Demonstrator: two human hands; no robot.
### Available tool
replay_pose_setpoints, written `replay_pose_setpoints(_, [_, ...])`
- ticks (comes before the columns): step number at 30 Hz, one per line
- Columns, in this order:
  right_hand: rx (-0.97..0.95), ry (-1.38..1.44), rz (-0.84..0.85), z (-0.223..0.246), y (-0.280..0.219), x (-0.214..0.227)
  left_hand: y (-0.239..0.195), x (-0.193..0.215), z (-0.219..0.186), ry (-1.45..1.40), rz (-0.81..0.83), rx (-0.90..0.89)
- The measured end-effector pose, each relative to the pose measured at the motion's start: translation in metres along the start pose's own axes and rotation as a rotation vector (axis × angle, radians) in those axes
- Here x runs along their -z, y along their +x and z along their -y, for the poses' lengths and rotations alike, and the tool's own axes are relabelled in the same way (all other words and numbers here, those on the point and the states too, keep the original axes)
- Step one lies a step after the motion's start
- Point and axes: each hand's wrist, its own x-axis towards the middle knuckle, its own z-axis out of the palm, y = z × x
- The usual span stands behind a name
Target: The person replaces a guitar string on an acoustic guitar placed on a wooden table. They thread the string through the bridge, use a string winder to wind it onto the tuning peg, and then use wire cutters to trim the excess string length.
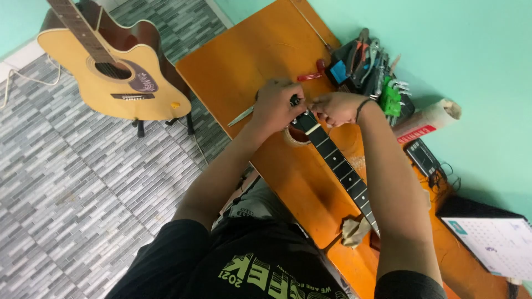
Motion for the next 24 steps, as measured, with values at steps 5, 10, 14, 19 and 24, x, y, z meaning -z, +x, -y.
replay_pose_setpoints(5, [0.261, -0.196, -0.404, -0.022, -0.052, -0.041, -0.002, -0.010, 0.014, 0.106, 0.084, -0.020])
replay_pose_setpoints(10, [0.414, -0.262, -0.808, -0.049, -0.129, -0.109, 0.002, -0.011, 0.016, 0.116, 0.160, -0.055])
replay_pose_setpoints(14, [0.465, -0.493, -1.002, -0.080, -0.185, -0.145, -0.001, 0.020, -0.027, 0.097, 0.242, -0.063])
replay_pose_setpoints(19, [0.320, -0.508, -1.246, -0.146, -0.228, -0.183, -0.016, -0.024, -0.062, 0.251, 0.242, -0.171])
replay_pose_setpoints(24, [0.099, -0.416, -1.416, -0.204, -0.267, -0.216, -0.062, -0.108, -0.132, 0.263, 0.306, -0.458])
